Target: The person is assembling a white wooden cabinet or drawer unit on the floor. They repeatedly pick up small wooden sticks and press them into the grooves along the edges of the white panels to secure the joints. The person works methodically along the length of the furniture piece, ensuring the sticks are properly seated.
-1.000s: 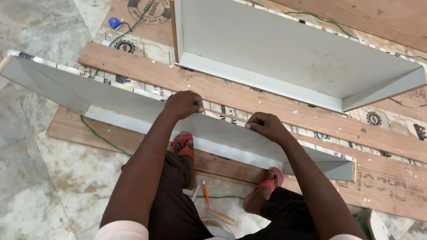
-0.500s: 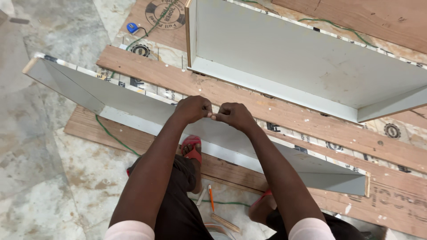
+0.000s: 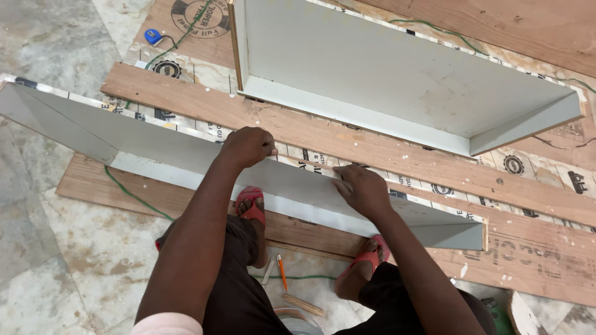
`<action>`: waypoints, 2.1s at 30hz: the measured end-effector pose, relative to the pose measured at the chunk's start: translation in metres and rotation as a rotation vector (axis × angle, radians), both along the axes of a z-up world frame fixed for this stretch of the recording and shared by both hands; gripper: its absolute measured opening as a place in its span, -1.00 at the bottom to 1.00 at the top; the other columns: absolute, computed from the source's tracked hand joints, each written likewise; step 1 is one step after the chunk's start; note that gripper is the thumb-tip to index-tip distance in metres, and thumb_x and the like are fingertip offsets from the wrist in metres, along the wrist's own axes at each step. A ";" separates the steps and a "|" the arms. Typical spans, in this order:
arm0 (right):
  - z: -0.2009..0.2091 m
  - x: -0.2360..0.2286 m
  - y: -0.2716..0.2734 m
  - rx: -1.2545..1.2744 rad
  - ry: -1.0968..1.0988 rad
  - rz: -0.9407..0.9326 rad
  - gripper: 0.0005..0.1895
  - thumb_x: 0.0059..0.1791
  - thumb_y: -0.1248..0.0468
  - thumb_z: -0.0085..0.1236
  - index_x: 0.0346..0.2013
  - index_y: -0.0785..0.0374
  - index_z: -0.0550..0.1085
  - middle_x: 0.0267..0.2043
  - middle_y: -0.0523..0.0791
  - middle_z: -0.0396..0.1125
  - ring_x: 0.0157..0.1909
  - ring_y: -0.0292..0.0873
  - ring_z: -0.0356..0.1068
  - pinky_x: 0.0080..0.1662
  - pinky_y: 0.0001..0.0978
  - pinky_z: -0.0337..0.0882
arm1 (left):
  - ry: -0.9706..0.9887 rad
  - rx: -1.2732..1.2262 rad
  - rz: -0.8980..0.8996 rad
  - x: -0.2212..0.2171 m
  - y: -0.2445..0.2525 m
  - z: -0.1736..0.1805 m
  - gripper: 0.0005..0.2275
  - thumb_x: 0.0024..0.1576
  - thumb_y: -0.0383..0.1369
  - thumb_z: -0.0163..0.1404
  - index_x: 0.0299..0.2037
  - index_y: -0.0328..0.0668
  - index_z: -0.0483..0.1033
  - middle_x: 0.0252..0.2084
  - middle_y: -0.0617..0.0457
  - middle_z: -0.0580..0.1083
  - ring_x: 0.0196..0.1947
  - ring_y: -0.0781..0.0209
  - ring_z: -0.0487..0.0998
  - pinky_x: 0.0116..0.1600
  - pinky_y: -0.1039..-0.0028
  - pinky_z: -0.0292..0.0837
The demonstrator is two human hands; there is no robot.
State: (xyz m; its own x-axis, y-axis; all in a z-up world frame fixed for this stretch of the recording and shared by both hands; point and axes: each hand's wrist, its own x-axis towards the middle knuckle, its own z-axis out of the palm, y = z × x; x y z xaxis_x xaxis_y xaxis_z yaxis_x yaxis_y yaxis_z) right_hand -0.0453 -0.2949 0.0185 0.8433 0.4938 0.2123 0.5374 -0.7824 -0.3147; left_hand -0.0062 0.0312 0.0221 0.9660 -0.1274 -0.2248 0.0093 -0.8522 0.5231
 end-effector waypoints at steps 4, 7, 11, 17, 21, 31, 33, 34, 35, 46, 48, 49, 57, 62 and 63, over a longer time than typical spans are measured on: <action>-0.009 0.001 0.011 -0.009 -0.081 0.024 -0.71 -0.03 0.11 0.26 -0.04 0.05 0.59 -0.19 -0.17 0.50 -0.24 -0.07 0.52 -0.23 -0.20 0.50 | -0.027 -0.033 0.023 0.004 -0.001 0.003 -0.71 0.12 -0.03 0.12 -0.30 -0.06 0.65 -0.32 0.03 0.59 -0.18 0.04 0.58 -0.07 0.15 0.44; -0.010 0.005 0.010 0.010 -0.079 0.011 -0.70 -0.06 0.07 0.29 -0.08 0.07 0.59 -0.21 -0.18 0.51 -0.28 -0.11 0.52 -0.24 -0.23 0.50 | 0.033 -0.028 0.017 0.007 0.000 0.001 -0.65 0.16 0.02 0.08 -0.29 -0.12 0.62 -0.35 -0.01 0.58 -0.22 0.02 0.60 -0.09 0.14 0.47; -0.015 0.014 0.022 0.006 -0.116 0.034 -0.69 -0.06 0.02 0.32 -0.13 0.08 0.58 -0.18 -0.17 0.54 -0.29 -0.11 0.53 -0.23 -0.23 0.50 | 0.023 0.005 -0.016 0.010 -0.002 0.001 -0.57 0.20 0.07 0.00 -0.32 -0.17 0.61 -0.38 -0.04 0.57 -0.25 0.00 0.59 -0.10 0.12 0.46; -0.017 0.023 0.070 -0.071 0.004 -0.028 -0.57 -0.06 -0.13 0.25 -0.08 0.06 0.58 -0.21 -0.15 0.54 -0.30 -0.10 0.54 -0.28 -0.20 0.49 | 0.031 0.036 -0.025 0.009 -0.005 0.006 -0.53 0.21 0.12 -0.04 -0.34 -0.18 0.61 -0.39 -0.06 0.56 -0.25 -0.02 0.58 -0.11 0.12 0.46; -0.019 0.027 0.109 -0.101 0.105 -0.047 -0.54 -0.04 -0.16 0.20 -0.06 0.08 0.57 -0.21 -0.14 0.54 -0.27 -0.06 0.55 -0.26 -0.15 0.49 | 0.031 0.048 -0.025 0.009 -0.009 0.006 -0.53 0.20 0.12 -0.03 -0.33 -0.16 0.62 -0.38 -0.06 0.57 -0.24 -0.02 0.59 -0.10 0.11 0.47; -0.002 0.017 0.075 -0.113 0.156 -0.149 -0.48 -0.08 -0.20 0.24 -0.03 0.07 0.56 -0.24 -0.12 0.54 -0.24 -0.06 0.55 -0.25 -0.12 0.48 | -0.001 0.108 -0.071 0.016 -0.004 -0.002 -0.54 0.23 0.10 -0.04 -0.31 -0.18 0.62 -0.32 -0.08 0.58 -0.19 -0.07 0.59 -0.06 0.08 0.46; 0.002 0.012 0.056 -0.131 0.189 -0.191 -0.48 -0.08 -0.20 0.24 -0.01 0.05 0.56 -0.25 -0.14 0.54 -0.23 -0.09 0.55 -0.22 -0.14 0.48 | 0.021 0.121 -0.059 0.016 -0.004 0.000 -0.53 0.23 0.10 -0.05 -0.32 -0.19 0.61 -0.33 -0.09 0.58 -0.20 -0.07 0.59 -0.07 0.08 0.46; 0.003 0.010 0.046 -0.126 0.191 -0.205 -0.49 -0.08 -0.19 0.25 0.00 0.03 0.56 -0.25 -0.15 0.54 -0.22 -0.10 0.55 -0.22 -0.15 0.48 | 0.032 0.127 -0.051 0.015 -0.004 0.001 -0.52 0.23 0.11 -0.05 -0.32 -0.20 0.61 -0.33 -0.09 0.58 -0.20 -0.06 0.59 -0.07 0.08 0.46; 0.004 0.007 0.037 -0.118 0.193 -0.220 -0.50 -0.08 -0.18 0.25 0.00 0.02 0.56 -0.24 -0.16 0.54 -0.20 -0.11 0.55 -0.21 -0.16 0.49 | 0.041 0.132 -0.048 0.014 -0.004 0.002 -0.53 0.23 0.10 -0.04 -0.31 -0.19 0.61 -0.33 -0.08 0.58 -0.20 -0.06 0.60 -0.08 0.09 0.47; 0.041 -0.034 -0.095 0.112 0.051 -0.498 -0.89 0.03 0.22 0.20 -0.25 0.17 0.59 -0.17 -0.10 0.51 -0.20 -0.06 0.52 -0.16 -0.20 0.47 | 0.064 0.112 -0.245 -0.002 -0.069 0.008 -0.68 0.15 0.03 0.06 -0.13 0.05 0.62 -0.18 0.03 0.60 -0.05 0.01 0.58 0.02 0.11 0.45; 0.041 -0.050 -0.116 0.112 0.029 -0.548 -0.88 0.03 0.22 0.19 -0.27 0.18 0.61 -0.17 -0.09 0.52 -0.22 -0.04 0.51 -0.19 -0.19 0.46 | 0.070 0.112 -0.278 -0.003 -0.086 0.005 -0.70 0.18 0.00 0.05 -0.14 0.03 0.63 -0.16 0.03 0.61 -0.05 0.01 0.58 0.02 0.11 0.44; 0.040 -0.057 -0.128 0.112 0.018 -0.576 -0.88 0.04 0.22 0.18 -0.28 0.18 0.61 -0.18 -0.08 0.52 -0.24 -0.04 0.50 -0.20 -0.18 0.45 | 0.073 0.113 -0.297 0.000 -0.094 0.004 -0.71 0.19 -0.01 0.05 -0.14 0.02 0.63 -0.16 0.04 0.61 -0.05 0.01 0.58 0.02 0.11 0.44; 0.012 -0.100 -0.262 0.345 -0.035 -0.920 -0.77 0.19 0.22 0.06 -0.16 0.29 0.61 -0.22 0.00 0.51 -0.19 -0.08 0.49 -0.13 -0.23 0.43 | 0.187 -0.138 -0.427 0.015 -0.125 -0.007 -0.74 0.13 -0.08 0.12 -0.17 -0.04 0.63 -0.25 0.06 0.62 -0.20 0.15 0.61 -0.06 0.24 0.47; -0.009 -0.098 -0.277 0.604 0.076 -0.975 -0.76 0.13 0.22 0.08 -0.06 0.30 0.58 -0.20 -0.02 0.53 -0.18 -0.19 0.51 -0.11 -0.31 0.46 | 0.283 -0.207 -0.475 0.022 -0.168 -0.015 -0.72 0.15 -0.09 0.09 -0.13 -0.08 0.63 -0.22 0.04 0.61 -0.16 0.13 0.60 -0.05 0.24 0.48; -0.011 -0.095 -0.271 0.679 0.116 -0.998 -0.76 0.11 0.21 0.08 -0.06 0.29 0.58 -0.21 -0.03 0.53 -0.19 -0.19 0.52 -0.12 -0.33 0.47 | 0.303 -0.211 -0.481 0.024 -0.176 -0.018 -0.72 0.15 -0.10 0.09 -0.11 -0.08 0.62 -0.19 0.03 0.62 -0.13 0.12 0.60 -0.02 0.23 0.48</action>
State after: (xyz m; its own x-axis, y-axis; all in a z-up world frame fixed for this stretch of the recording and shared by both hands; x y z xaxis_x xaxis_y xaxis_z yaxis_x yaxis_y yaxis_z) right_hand -0.1403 -0.5663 0.0077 0.8208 -0.5665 0.0735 -0.2665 -0.4934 -0.8280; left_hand 0.0175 -0.1449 0.0042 0.6860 -0.6055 -0.4034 -0.1760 -0.6761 0.7155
